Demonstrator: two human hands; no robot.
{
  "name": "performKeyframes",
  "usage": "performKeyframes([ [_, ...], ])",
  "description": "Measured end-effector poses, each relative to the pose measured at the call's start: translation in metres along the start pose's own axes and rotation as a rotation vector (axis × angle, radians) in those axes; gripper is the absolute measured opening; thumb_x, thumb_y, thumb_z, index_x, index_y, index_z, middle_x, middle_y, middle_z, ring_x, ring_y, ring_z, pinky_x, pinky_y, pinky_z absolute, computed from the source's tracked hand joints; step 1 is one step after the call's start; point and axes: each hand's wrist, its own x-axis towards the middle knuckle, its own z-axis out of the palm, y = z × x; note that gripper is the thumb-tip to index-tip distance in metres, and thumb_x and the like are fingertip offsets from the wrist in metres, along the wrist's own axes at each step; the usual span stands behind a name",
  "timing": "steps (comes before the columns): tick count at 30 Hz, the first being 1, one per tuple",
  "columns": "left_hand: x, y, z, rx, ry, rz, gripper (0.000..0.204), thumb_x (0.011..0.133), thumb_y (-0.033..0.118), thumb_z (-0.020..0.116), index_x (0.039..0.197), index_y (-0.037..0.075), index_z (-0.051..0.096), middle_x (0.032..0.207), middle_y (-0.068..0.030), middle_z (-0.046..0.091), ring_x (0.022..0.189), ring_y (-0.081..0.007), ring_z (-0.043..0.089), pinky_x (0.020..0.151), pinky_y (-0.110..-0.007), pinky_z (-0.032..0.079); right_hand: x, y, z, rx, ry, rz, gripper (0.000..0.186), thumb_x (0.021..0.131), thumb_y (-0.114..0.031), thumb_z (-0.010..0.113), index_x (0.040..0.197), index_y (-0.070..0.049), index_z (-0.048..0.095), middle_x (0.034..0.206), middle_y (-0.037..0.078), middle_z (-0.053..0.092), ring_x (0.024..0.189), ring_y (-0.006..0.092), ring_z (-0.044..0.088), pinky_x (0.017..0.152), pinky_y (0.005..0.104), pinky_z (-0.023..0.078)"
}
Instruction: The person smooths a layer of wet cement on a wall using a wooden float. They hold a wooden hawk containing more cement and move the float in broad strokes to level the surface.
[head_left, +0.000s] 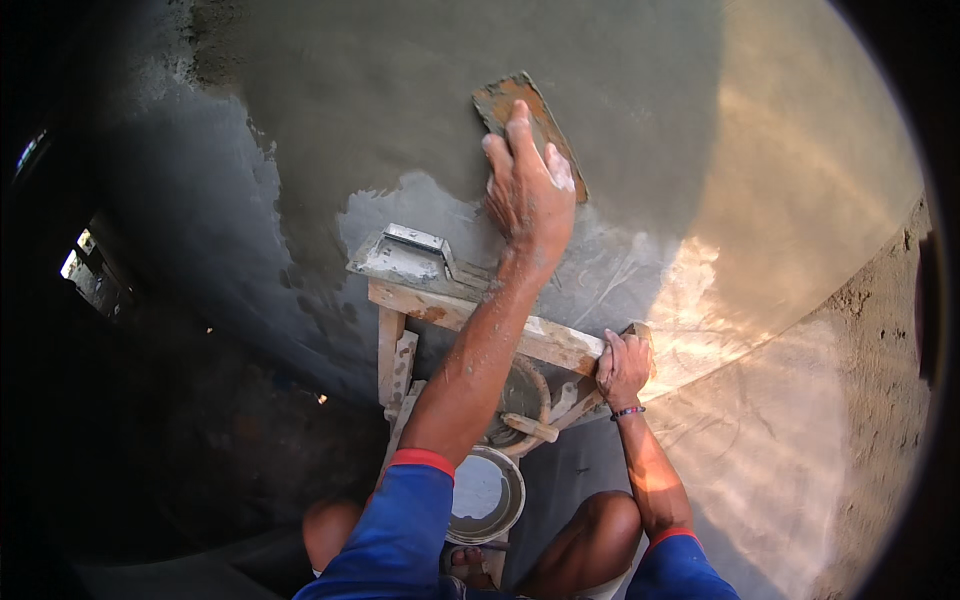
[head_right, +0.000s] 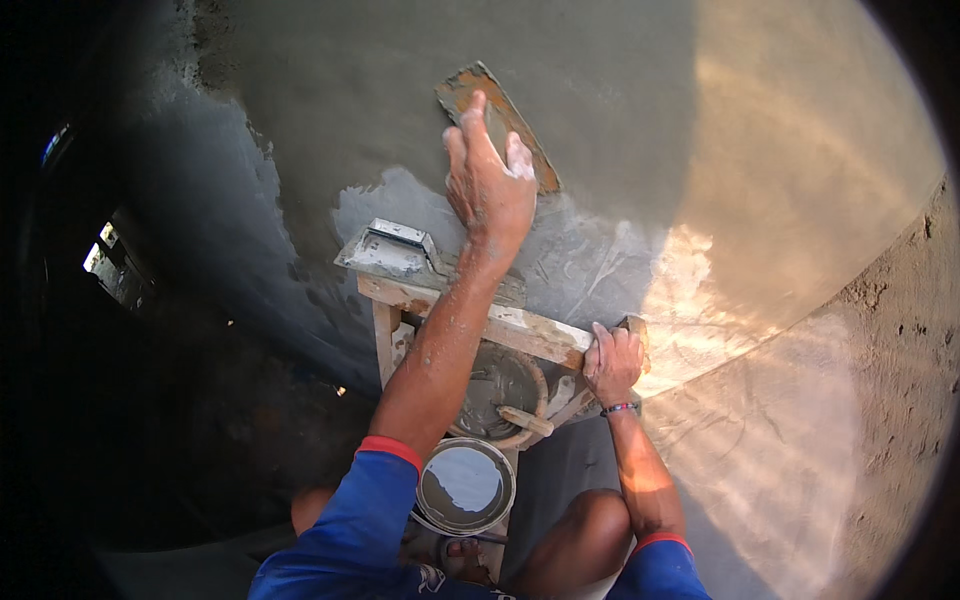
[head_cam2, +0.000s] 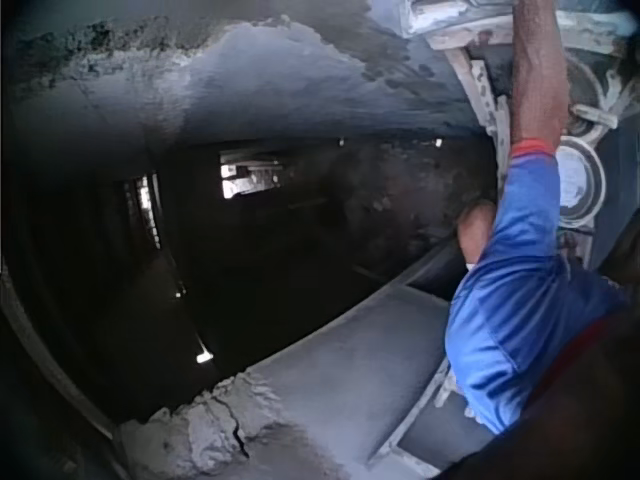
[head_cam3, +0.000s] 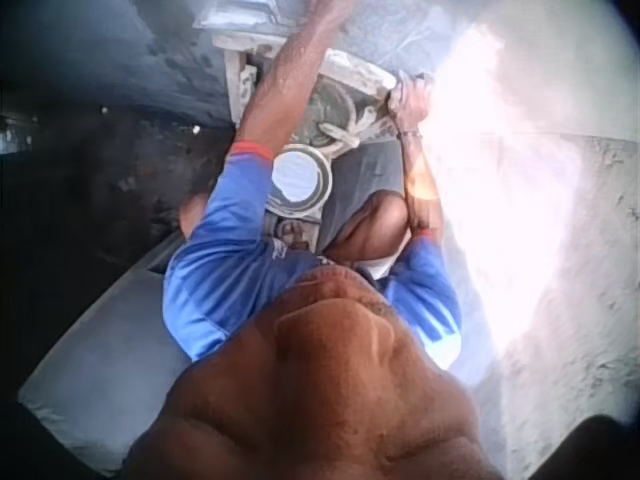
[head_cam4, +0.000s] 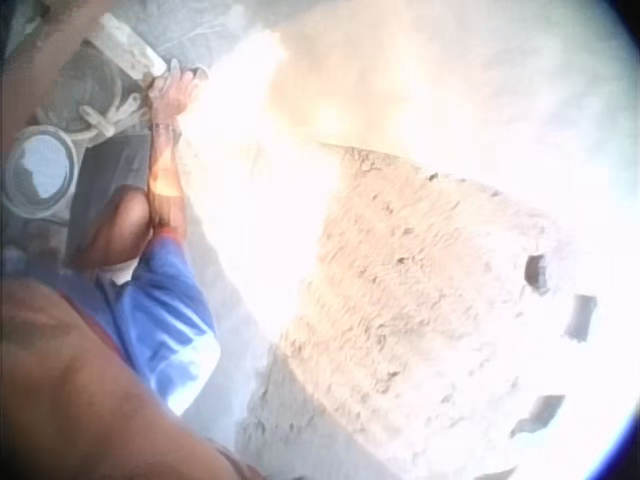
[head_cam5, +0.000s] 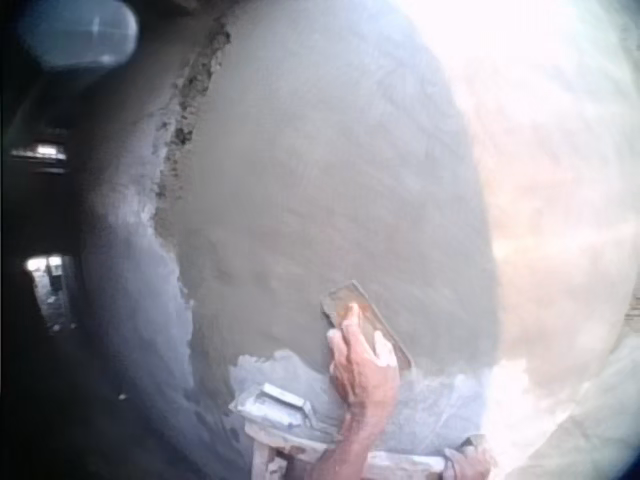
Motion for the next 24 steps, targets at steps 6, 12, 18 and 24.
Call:
performKeyframes([
  [6,-0.029,0.001,0.031,0.088,0.003,-0.038,0.061,0.094,0.014,0.064,0.149,0.012,0.038,0.117,-0.0213,0.049,0.083,-0.0399,0.065,0.07,-0.05,0.053,0.0,-0.005,0.005,-0.001,-0.015,0.016,0.032,0.079,-0.014,0.061,0.109,-0.01,0.07,0.086,0.01,0.055,0.083,0.0309,0.054,0.076,0.0441,0.044],
  [12,-0.19,-0.011,0.07,0.044,-0.497,-0.12,0.068,0.092,0.012,0.066,0.151,0.011,0.032,0.127,-0.0252,0.047,0.106,-0.0446,0.059,0.078,-0.051,0.053,-0.008,0.01,0.006,-0.034,-0.029,-0.015,0.024,0.084,-0.027,0.062,0.093,-0.005,0.063,0.091,0.013,0.05,0.085,0.0344,0.049,0.075,0.0468,0.04],
  [18,-0.144,0.013,0.003,-0.434,-0.147,-0.199,0.058,0.089,0.002,0.066,0.138,-0.001,0.035,0.129,-0.0269,0.051,0.119,-0.048,0.054,0.101,-0.05,0.042,0.002,0.005,-0.01,-0.035,-0.154,-0.012,0.022,0.087,-0.021,0.062,0.102,-0.005,0.064,0.091,0.013,0.054,0.088,0.0349,0.052,0.078,0.0462,0.043],
  [24,-0.124,-0.021,-0.034,-0.559,0.011,-0.518,0.055,0.086,0.005,0.074,0.125,0.005,0.035,0.107,-0.0113,0.05,0.098,-0.0175,0.052,0.084,-0.034,0.046,0.057,-0.081,-0.084,0.371,0.153,-0.162,0.041,0.084,0.001,0.065,0.124,-0.007,0.06,0.1,0.013,0.056,0.091,0.0337,0.056,0.086,0.0469,0.046],
])
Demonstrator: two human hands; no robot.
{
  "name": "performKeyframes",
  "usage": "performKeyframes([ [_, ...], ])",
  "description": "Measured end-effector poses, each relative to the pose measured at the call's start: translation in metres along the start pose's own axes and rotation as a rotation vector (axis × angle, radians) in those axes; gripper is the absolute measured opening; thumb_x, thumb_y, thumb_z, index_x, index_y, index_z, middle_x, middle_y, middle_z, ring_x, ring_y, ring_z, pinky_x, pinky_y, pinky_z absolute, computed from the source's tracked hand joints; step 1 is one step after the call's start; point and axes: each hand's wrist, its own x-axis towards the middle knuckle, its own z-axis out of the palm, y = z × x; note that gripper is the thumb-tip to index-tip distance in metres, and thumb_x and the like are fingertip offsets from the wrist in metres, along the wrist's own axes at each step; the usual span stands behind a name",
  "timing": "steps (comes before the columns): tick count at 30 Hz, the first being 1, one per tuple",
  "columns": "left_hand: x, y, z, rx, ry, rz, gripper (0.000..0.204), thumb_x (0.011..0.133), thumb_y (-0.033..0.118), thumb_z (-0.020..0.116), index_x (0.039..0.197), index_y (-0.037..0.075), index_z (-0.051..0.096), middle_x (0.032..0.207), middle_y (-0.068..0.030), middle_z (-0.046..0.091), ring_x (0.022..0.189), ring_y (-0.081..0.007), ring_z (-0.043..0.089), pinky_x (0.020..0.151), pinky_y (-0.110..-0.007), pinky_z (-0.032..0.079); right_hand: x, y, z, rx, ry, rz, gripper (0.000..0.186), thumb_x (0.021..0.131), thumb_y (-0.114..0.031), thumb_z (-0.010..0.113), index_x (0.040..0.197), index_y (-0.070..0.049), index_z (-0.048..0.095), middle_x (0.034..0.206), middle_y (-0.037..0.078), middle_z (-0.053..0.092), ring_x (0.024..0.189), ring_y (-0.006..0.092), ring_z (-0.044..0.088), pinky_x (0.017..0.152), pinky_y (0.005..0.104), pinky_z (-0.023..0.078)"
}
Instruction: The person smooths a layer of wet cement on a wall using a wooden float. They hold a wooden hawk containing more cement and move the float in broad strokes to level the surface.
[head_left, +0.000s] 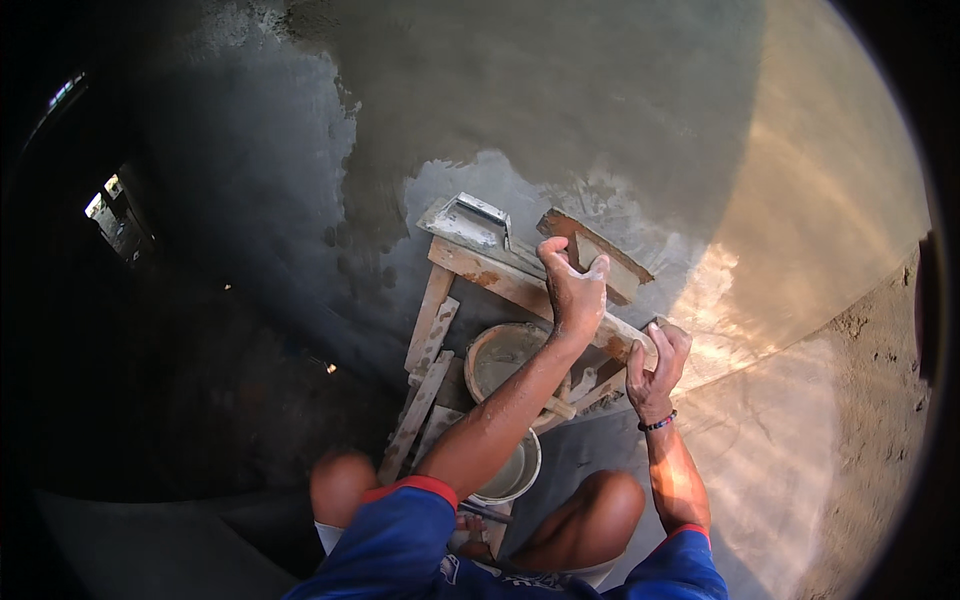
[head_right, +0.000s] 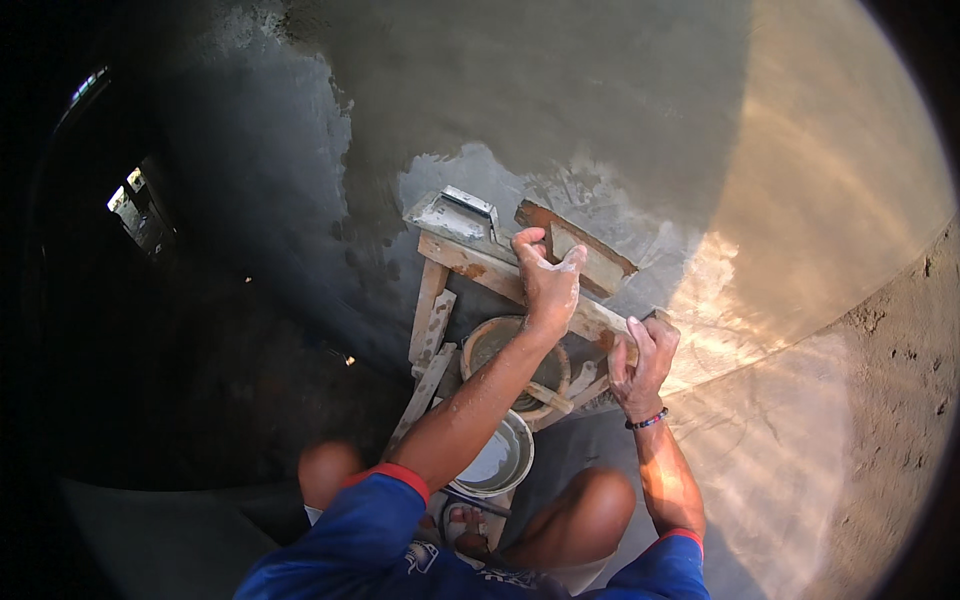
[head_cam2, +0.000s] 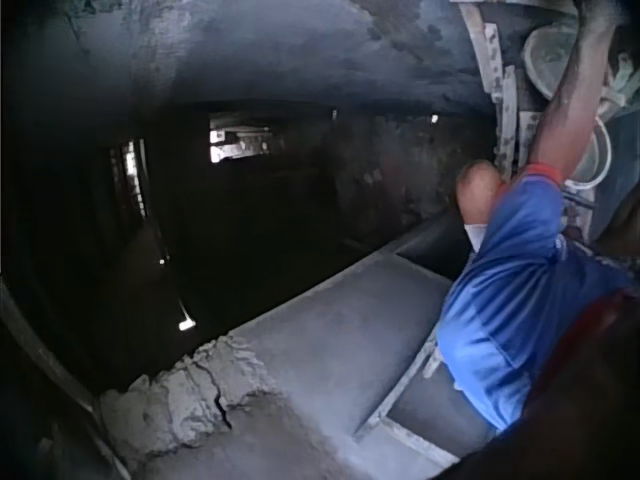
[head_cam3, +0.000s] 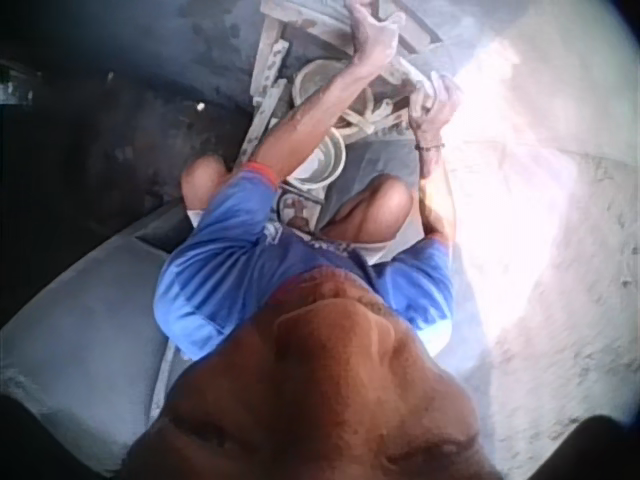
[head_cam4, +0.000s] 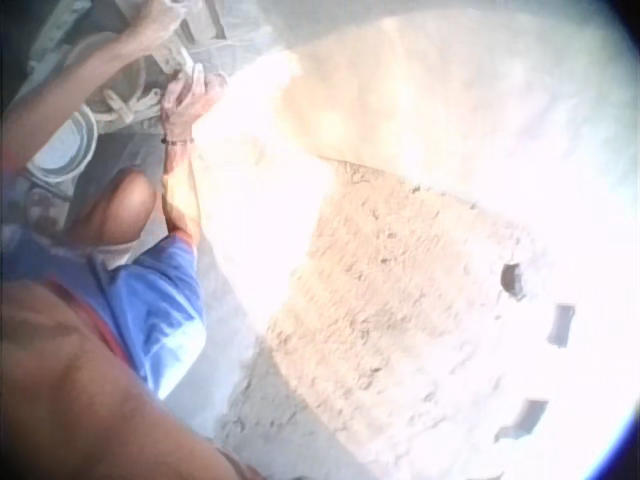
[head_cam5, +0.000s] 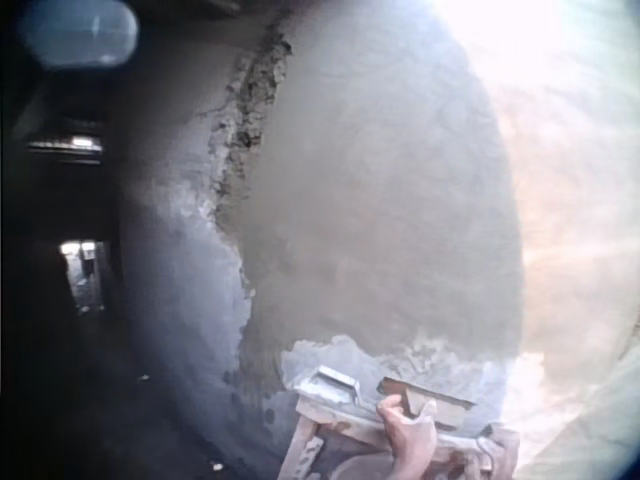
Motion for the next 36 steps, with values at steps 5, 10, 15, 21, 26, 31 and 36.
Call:
performKeyframes([
  [5,-0.015,-0.018,-0.008,-0.221,0.041,-0.44,0.054,0.081,0.013,0.076,0.12,0.003,0.039,0.112,-0.0156,0.049,0.102,-0.0232,0.051,0.09,-0.039,0.045,0.027,-0.037,-0.007,-0.371,-0.44,-0.206,0.055,0.082,-0.013,0.07,0.136,-0.02,0.059,0.129,0.009,0.05,0.118,0.0327,0.046,0.096,0.0478,0.038],
  [10,-0.032,-0.028,-0.008,-0.17,0.01,-0.499,0.057,0.082,0.013,0.076,0.122,0.005,0.035,0.112,-0.0142,0.05,0.102,-0.0209,0.053,0.086,-0.038,0.047,0.039,-0.033,-0.009,-0.413,-0.444,-0.301,0.052,0.083,-0.014,0.068,0.134,-0.018,0.059,0.127,0.009,0.052,0.116,0.0318,0.049,0.089,0.0461,0.039],
  [15,-0.034,-0.023,-0.031,-0.03,-0.082,-0.501,0.054,0.09,0.04,0.073,0.119,0.003,0.046,0.109,-0.0126,0.057,0.098,-0.0207,0.057,0.085,-0.036,0.048,0.049,-0.028,0.002,-0.304,-0.616,-0.257,0.047,0.086,-0.012,0.066,0.131,-0.008,0.055,0.119,0.012,0.056,0.109,0.0309,0.052,0.086,0.044,0.042],
  [21,0.033,0.011,-0.139,0.178,0.126,-0.168,0.023,0.095,0.022,0.069,0.102,0.0,0.062,0.069,-0.0045,0.062,0.06,-0.0116,0.057,0.057,-0.029,0.047,0.057,-0.045,-0.032,0.285,-1.136,0.003,0.04,0.085,-0.011,0.07,0.122,-0.001,0.058,0.109,0.022,0.063,0.102,0.0418,0.06,0.088,0.0477,0.049],
  [26,0.053,-0.015,-0.18,0.355,0.33,-0.179,0.023,0.092,0.018,0.07,0.105,0.002,0.06,0.084,-0.0095,0.063,0.074,-0.0177,0.061,0.069,-0.035,0.049,-0.009,-0.086,0.036,0.478,-1.63,-0.027,0.037,0.088,-0.019,0.066,0.121,-0.001,0.063,0.102,0.025,0.067,0.097,0.0409,0.066,0.086,0.0484,0.051],
  [31,0.028,-0.014,-0.14,0.564,0.022,-0.194,0.035,0.09,0.023,0.069,0.116,0.002,0.058,0.094,-0.0174,0.069,0.092,-0.0354,0.067,0.084,-0.046,0.05,-0.169,-0.097,0.122,0.35,-1.797,-0.193,0.044,0.083,-0.02,0.063,0.124,-0.004,0.062,0.1,0.023,0.071,0.099,0.043,0.067,0.085,0.0506,0.053],
  [36,0.056,-0.002,-0.142,0.646,-0.019,-0.117,0.035,0.091,0.02,0.07,0.118,0.001,0.057,0.096,-0.017,0.067,0.093,-0.0364,0.066,0.083,-0.047,0.05,-0.119,-0.112,0.106,0.463,-1.992,-0.268,0.043,0.084,-0.021,0.061,0.123,-0.004,0.064,0.118,0.025,0.067,0.109,0.0396,0.065,0.093,0.0445,0.052],
])
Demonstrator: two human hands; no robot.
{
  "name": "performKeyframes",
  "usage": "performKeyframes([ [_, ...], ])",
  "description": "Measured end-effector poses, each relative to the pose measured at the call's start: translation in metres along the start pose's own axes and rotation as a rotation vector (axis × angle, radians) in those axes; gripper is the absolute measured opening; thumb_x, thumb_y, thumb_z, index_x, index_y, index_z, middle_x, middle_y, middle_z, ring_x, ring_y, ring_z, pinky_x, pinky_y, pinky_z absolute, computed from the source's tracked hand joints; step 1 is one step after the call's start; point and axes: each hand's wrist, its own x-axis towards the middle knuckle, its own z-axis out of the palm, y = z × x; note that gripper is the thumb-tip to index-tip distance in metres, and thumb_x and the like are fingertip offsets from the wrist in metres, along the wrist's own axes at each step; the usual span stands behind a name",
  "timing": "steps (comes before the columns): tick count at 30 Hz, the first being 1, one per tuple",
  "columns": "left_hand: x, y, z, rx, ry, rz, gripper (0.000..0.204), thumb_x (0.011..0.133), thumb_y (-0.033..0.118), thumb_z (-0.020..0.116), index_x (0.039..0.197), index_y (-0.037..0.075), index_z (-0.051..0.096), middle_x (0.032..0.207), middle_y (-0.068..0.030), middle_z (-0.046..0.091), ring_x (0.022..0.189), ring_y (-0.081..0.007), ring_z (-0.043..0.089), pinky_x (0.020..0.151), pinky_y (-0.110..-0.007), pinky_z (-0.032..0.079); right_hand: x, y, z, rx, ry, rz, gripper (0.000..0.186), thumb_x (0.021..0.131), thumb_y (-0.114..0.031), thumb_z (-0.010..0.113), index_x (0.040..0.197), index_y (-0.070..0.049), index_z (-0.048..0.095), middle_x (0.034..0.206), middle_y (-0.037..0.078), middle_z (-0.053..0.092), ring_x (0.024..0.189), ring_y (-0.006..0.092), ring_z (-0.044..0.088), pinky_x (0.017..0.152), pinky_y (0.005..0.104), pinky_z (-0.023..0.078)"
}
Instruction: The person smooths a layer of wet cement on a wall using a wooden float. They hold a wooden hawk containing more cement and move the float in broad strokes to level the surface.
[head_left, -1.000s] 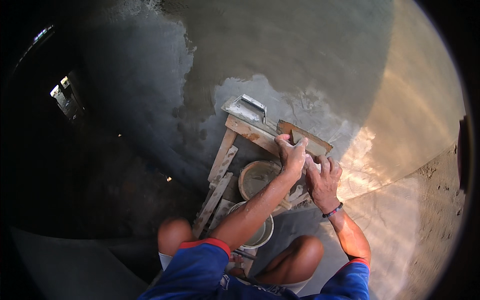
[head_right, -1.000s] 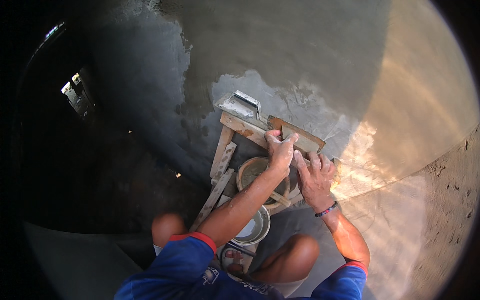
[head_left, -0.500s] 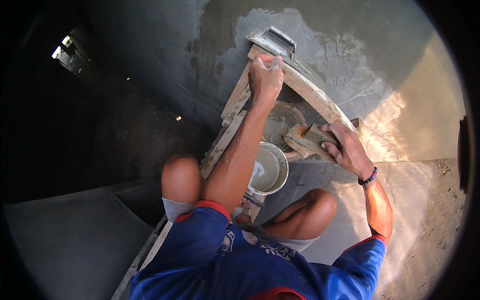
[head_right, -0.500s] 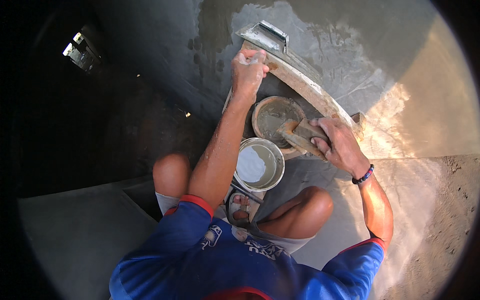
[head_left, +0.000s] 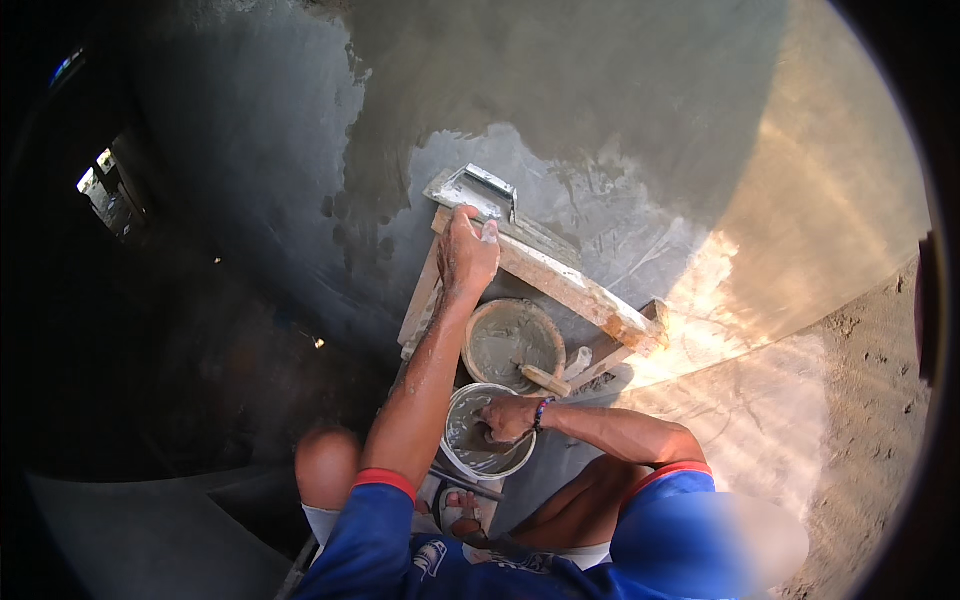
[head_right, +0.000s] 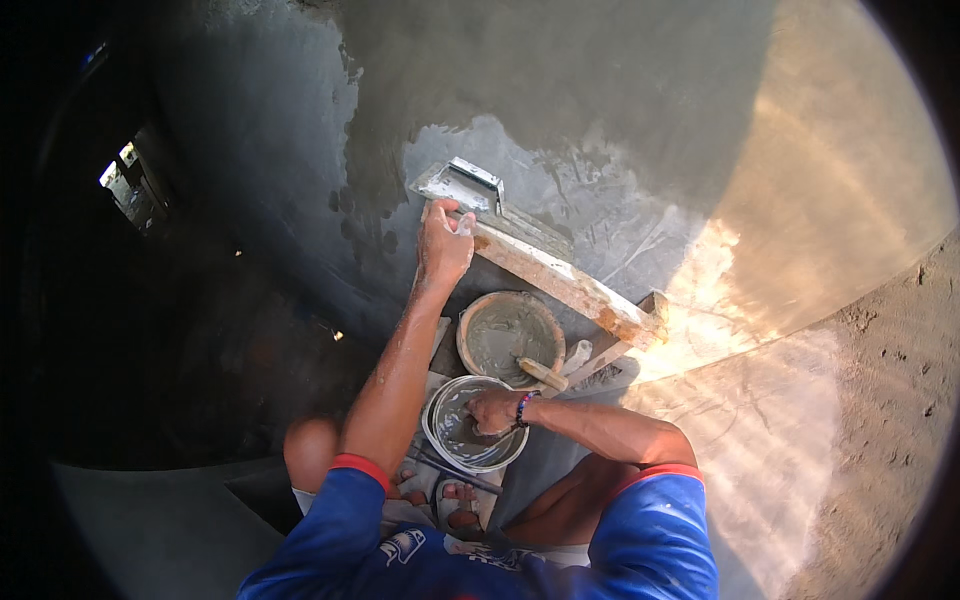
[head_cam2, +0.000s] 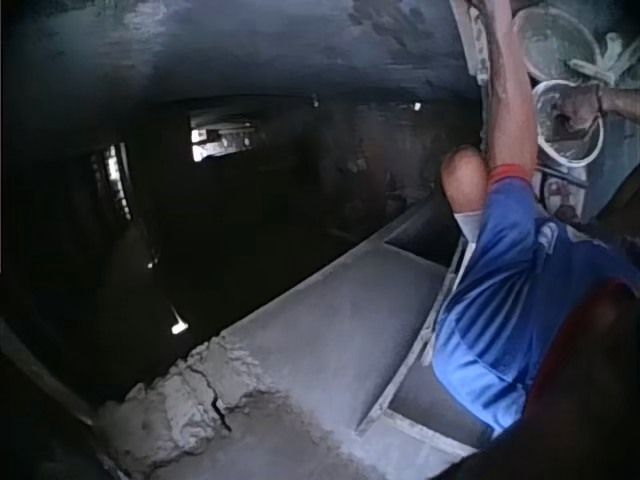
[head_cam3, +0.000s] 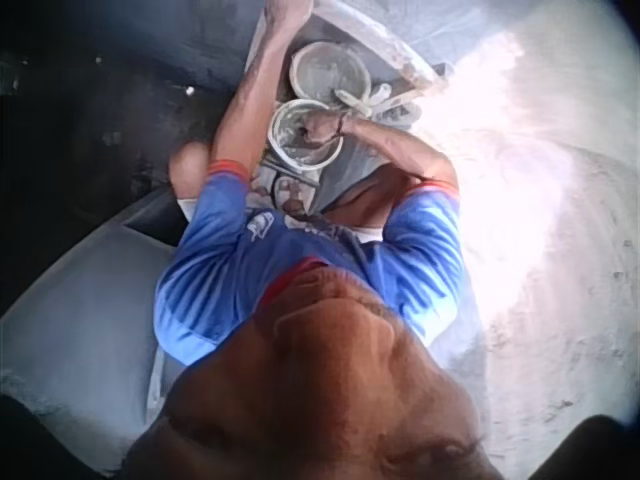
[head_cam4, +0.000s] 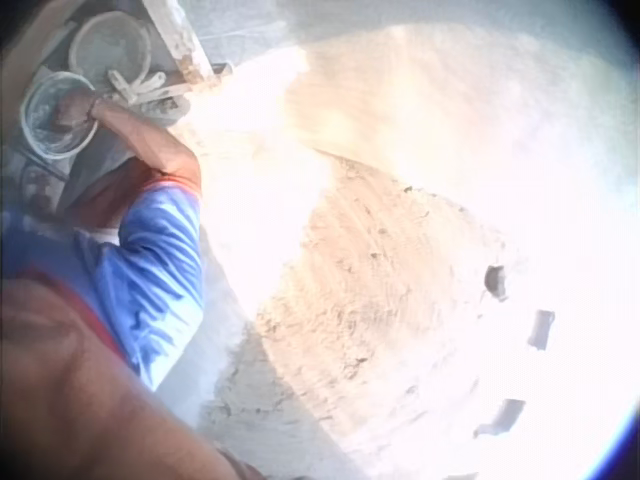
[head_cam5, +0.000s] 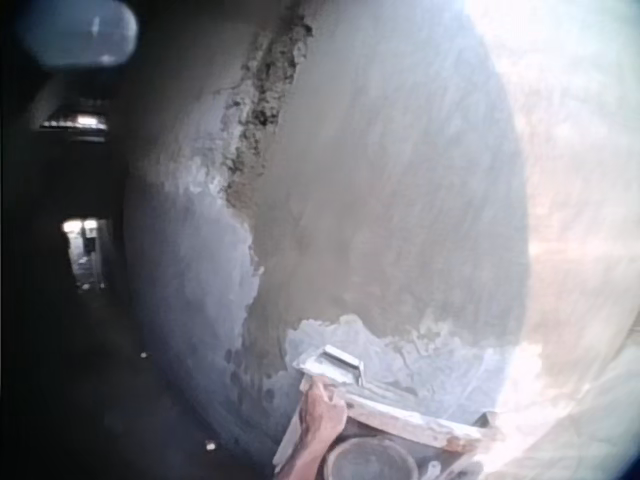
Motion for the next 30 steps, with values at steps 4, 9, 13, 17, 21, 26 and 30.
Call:
performKeyframes([
  [4,0.027,0.009,0.005,0.065,0.18,0.233,0.033,0.092,0.017,0.069,0.119,0.003,0.057,0.1,-0.0171,0.066,0.098,-0.0363,0.063,0.086,-0.047,0.048,-0.061,0.0,-0.026,0.316,0.045,0.103,0.048,0.083,-0.023,0.064,0.126,-0.002,0.063,0.123,0.023,0.065,0.113,0.0341,0.063,0.097,0.0411,0.049],
  [9,0.059,0.022,-0.003,0.122,0.294,0.48,0.028,0.088,0.011,0.07,0.114,0.005,0.062,0.091,-0.0122,0.065,0.091,-0.0333,0.063,0.083,-0.046,0.048,-0.14,0.041,-0.006,1.374,0.437,-0.07,0.053,0.086,-0.018,0.064,0.136,0.0,0.056,0.124,0.01,0.064,0.116,0.0141,0.058,0.098,0.0325,0.048],
  [13,0.086,0.043,-0.021,0.113,0.291,0.542,0.028,0.088,0.01,0.07,0.114,0.004,0.062,0.092,-0.0123,0.065,0.093,-0.0325,0.063,0.085,-0.045,0.048,-0.188,0.013,-0.05,1.586,1.064,-0.201,0.054,0.092,-0.017,0.069,0.14,-0.002,0.051,0.121,0.006,0.065,0.105,0.0107,0.063,0.092,0.0269,0.051],
  [17,0.089,0.038,-0.019,0.081,0.273,0.521,0.028,0.088,0.01,0.07,0.115,0.004,0.062,0.092,-0.0124,0.065,0.095,-0.0326,0.063,0.086,-0.045,0.048,-0.215,0.006,-0.137,0.32,1.593,0.258,0.049,0.085,-0.01,0.073,0.129,0.003,0.056,0.109,0.012,0.068,0.1,0.0168,0.064,0.089,0.0321,0.051],
  [21,0.089,0.0,-0.012,0.127,0.242,0.426,0.029,0.089,0.012,0.069,0.117,0.006,0.06,0.101,-0.0145,0.065,0.101,-0.0357,0.061,0.09,-0.047,0.046,-0.235,0.007,-0.248,-0.776,1.762,0.361,0.063,0.076,-0.006,0.071,0.136,-0.006,0.052,0.105,0.016,0.056,0.1,0.0355,0.052,0.091,0.0447,0.045],
  [26,0.096,-0.02,-0.005,0.209,0.357,0.42,0.031,0.088,0.011,0.069,0.117,0.008,0.061,0.1,-0.0119,0.065,0.098,-0.0331,0.061,0.089,-0.045,0.046,-0.209,0.062,-0.281,-1.003,1.461,0.759,0.054,0.085,-0.009,0.061,0.139,-0.009,0.051,0.107,0.011,0.053,0.098,0.0283,0.052,0.078,0.0411,0.044],
  [30,0.098,-0.018,-0.014,0.279,0.407,0.343,0.035,0.089,0.015,0.069,0.122,0.011,0.058,0.111,-0.012,0.062,0.108,-0.0341,0.057,0.094,-0.049,0.043,-0.175,0.104,-0.197,-1.039,1.118,0.737,0.047,0.089,-0.009,0.054,0.136,-0.008,0.053,0.104,0.01,0.052,0.097,0.0267,0.052,0.077,0.0408,0.043],
])
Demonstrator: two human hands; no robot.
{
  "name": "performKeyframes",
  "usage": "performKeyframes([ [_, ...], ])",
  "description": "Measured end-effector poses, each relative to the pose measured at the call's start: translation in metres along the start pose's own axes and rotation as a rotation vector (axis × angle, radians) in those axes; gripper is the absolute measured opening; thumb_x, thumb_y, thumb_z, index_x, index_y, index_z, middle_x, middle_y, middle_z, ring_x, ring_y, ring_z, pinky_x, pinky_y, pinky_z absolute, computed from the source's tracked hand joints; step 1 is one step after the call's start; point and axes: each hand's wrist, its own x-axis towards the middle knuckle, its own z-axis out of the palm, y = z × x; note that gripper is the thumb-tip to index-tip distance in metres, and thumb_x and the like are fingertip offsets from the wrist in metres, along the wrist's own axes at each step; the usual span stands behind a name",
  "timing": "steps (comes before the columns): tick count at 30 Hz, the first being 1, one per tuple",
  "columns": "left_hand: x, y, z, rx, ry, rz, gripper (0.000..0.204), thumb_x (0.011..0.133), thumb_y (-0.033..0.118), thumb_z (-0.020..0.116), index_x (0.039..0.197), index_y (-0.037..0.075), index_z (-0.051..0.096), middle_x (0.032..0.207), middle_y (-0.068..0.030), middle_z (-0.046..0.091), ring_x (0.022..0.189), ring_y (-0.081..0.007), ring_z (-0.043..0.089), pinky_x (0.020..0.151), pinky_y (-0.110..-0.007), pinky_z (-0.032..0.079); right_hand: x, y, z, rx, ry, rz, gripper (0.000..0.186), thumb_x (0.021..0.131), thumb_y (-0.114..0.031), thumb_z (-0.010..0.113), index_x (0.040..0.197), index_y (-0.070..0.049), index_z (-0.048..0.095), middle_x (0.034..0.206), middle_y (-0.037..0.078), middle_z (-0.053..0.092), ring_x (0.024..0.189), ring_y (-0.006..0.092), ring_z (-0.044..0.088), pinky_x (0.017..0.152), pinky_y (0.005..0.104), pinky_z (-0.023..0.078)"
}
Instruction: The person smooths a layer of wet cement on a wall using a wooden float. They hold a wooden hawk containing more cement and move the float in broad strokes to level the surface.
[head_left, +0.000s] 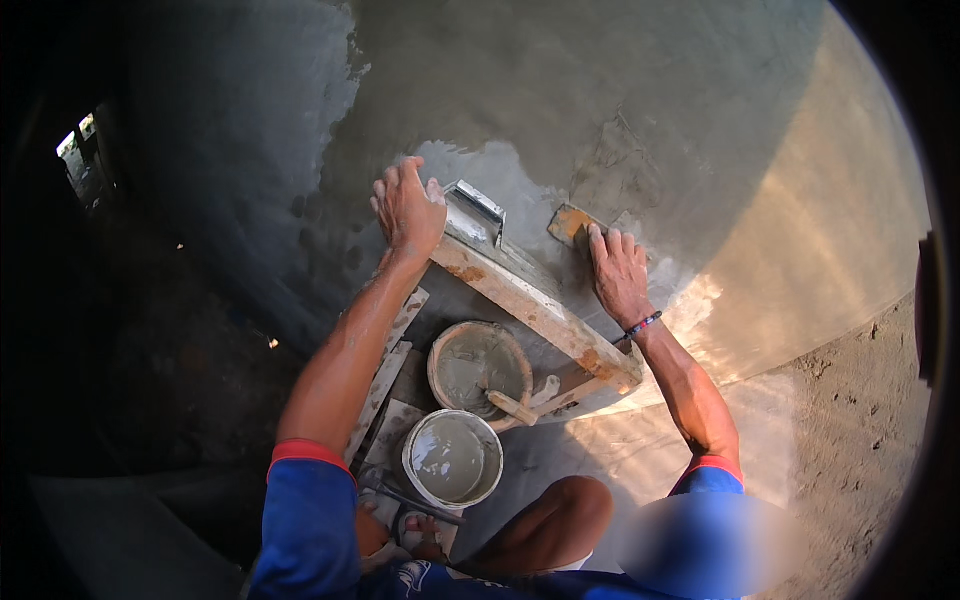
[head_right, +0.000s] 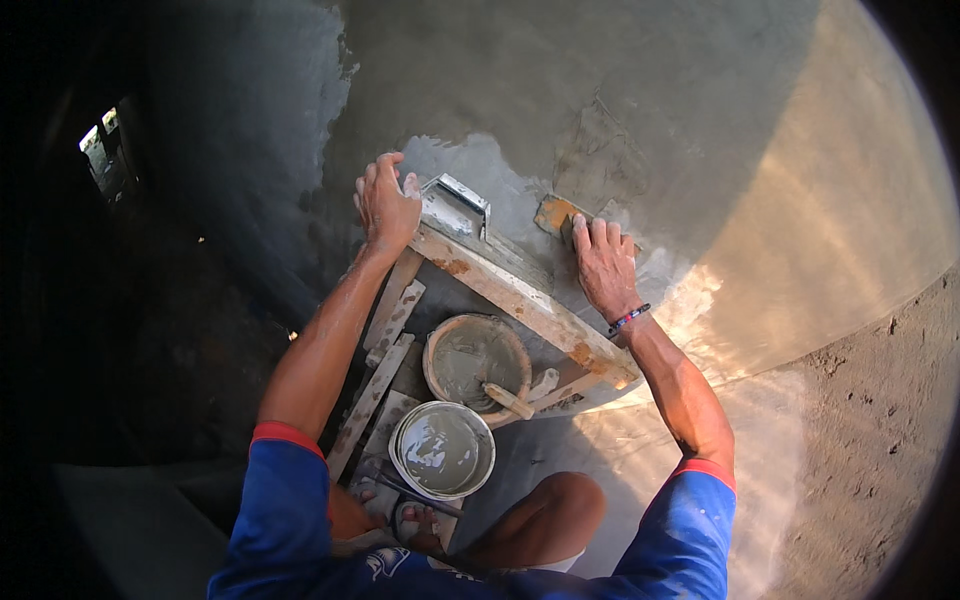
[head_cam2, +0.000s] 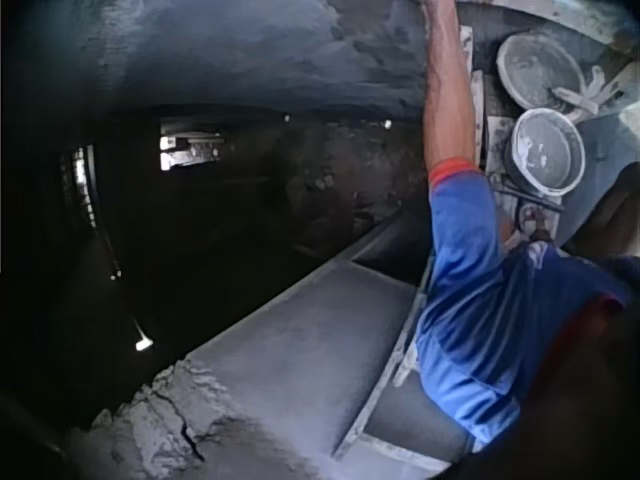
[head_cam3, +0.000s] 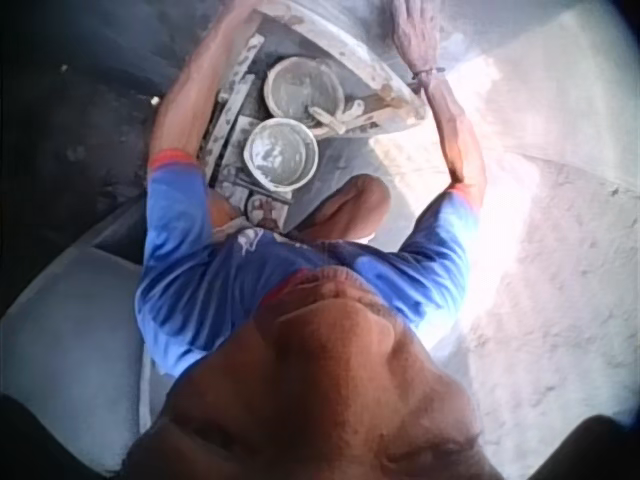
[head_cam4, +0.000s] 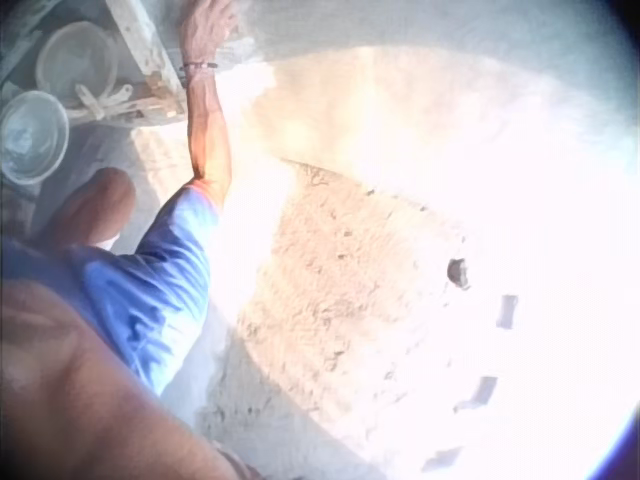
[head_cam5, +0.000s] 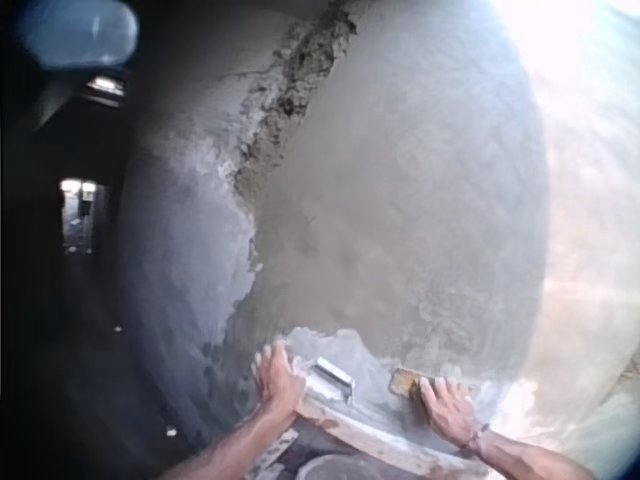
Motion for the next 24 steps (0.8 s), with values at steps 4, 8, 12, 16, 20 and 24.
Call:
performKeyframes([
  [4,0.006,-0.013,-0.009,0.019,-0.067,-0.127,0.041,0.09,0.021,0.07,0.127,0.012,0.056,0.119,-0.0137,0.06,0.116,-0.0367,0.054,0.098,-0.053,0.041,-0.033,0.004,-0.003,0.151,-0.03,-0.092,0.059,0.081,-0.011,0.067,0.138,-0.009,0.052,0.104,0.011,0.052,0.099,0.0281,0.052,0.079,0.0414,0.043],
  [8,0.008,-0.016,-0.001,0.019,-0.102,-0.218,0.045,0.092,0.031,0.068,0.131,0.012,0.053,0.129,-0.0169,0.055,0.121,-0.0391,0.052,0.102,-0.053,0.038,0.034,0.047,-0.085,0.199,0.34,0.094,0.077,0.069,-0.008,0.079,0.141,-0.011,0.051,0.107,0.012,0.053,0.101,0.032,0.053,0.086,0.0426,0.046],
  [12,0.002,-0.016,0.017,0.006,-0.06,-0.353,0.054,0.093,0.043,0.066,0.135,0.011,0.05,0.132,-0.0197,0.053,0.123,-0.042,0.05,0.103,-0.054,0.038,0.095,0.052,-0.089,0.178,0.435,0.204,0.065,0.075,-0.012,0.076,0.136,-0.01,0.053,0.108,0.011,0.055,0.101,0.0309,0.054,0.085,0.0413,0.047],
  [16,-0.002,-0.02,0.027,-0.026,-0.056,-0.413,0.061,0.093,0.049,0.065,0.138,0.011,0.048,0.135,-0.0215,0.051,0.126,-0.0431,0.049,0.106,-0.055,0.037,0.055,-0.011,-0.008,0.029,0.143,-0.063,0.047,0.085,-0.012,0.062,0.132,-0.007,0.055,0.102,0.01,0.053,0.097,0.0274,0.054,0.076,0.0388,0.045],
  [20,-0.006,-0.031,0.02,-0.025,-0.115,-0.408,0.064,0.094,0.052,0.062,0.14,0.011,0.047,0.136,-0.0218,0.051,0.126,-0.0434,0.049,0.106,-0.055,0.036,-0.015,-0.017,0.022,0.088,-0.039,-0.135,0.046,0.087,-0.01,0.058,0.132,-0.006,0.055,0.102,0.01,0.052,0.097,0.0275,0.054,0.076,0.0392,0.045],
  [24,0.004,-0.046,0.019,-0.175,-0.184,-0.397,0.068,0.095,0.058,0.056,0.141,0.008,0.047,0.14,-0.023,0.05,0.129,-0.0428,0.048,0.109,-0.054,0.035,0.044,0.014,-0.06,0.231,0.202,-0.006,0.072,0.072,-0.01,0.077,0.139,-0.01,0.051,0.105,0.011,0.052,0.098,0.03,0.053,0.08,0.0414,0.046],
])
